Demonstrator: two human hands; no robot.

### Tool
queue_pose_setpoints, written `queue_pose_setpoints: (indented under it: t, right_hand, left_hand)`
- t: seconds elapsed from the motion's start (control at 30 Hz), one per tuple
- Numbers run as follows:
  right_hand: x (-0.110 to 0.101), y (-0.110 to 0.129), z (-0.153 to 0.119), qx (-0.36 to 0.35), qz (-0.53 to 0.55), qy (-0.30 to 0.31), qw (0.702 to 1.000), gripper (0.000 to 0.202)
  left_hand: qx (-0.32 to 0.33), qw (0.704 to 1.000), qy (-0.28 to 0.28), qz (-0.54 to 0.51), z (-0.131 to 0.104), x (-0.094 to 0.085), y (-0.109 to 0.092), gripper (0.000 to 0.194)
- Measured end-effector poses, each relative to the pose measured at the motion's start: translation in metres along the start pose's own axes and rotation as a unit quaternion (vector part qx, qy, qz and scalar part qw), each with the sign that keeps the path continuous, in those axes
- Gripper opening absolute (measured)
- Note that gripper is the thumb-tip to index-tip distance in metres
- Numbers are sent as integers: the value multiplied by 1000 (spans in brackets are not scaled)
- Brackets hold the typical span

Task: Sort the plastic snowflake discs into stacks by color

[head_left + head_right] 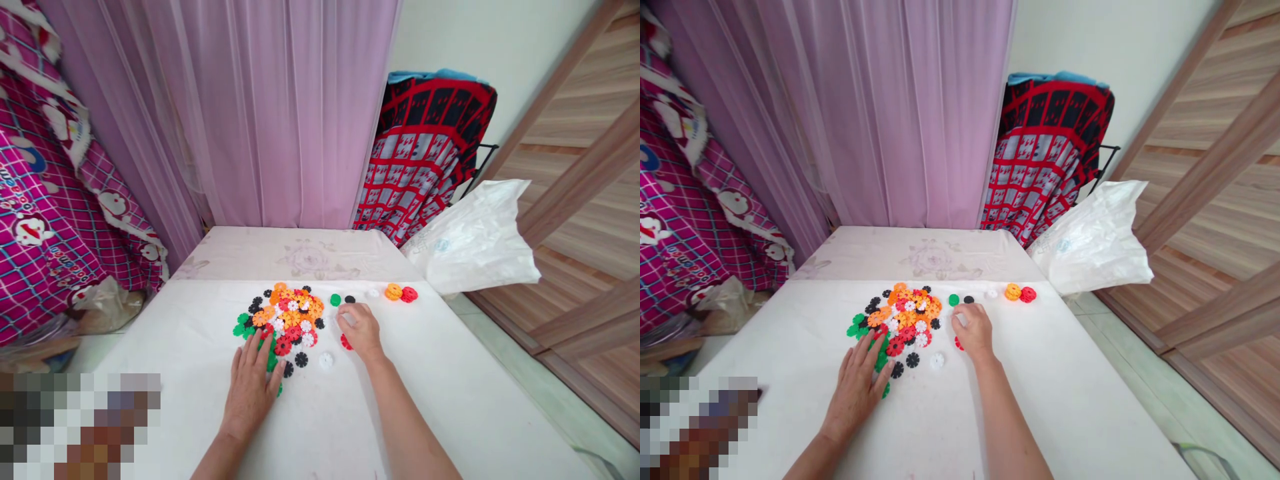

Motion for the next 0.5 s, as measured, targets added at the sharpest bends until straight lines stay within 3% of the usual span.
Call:
queue_pose_setpoints:
  t: [0.1,0.17,0.5]
  right_hand:
    - [7,23,-4,-82,-47,99,991,6]
    - [12,31,-4,-97,-83,126,984,10]
    - [27,29,-6,-94,-108,136,980,16]
  left_hand:
    - [-11,1000,-16,-16,2,-1,1,51]
    - [-10,999,-22,-26,1,-1,1,50]
    - [-1,998,-35,-54,1,0,3,50]
Point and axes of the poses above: each hand's wrist, its own z-axis towards the middle knuckle, its own x-axis out of the palm, y = z × x, the point moved 2 cm from there along z, towards the middle knuckle, and after that the axes turned 3 degrees about -y, right-handed, at the moved point
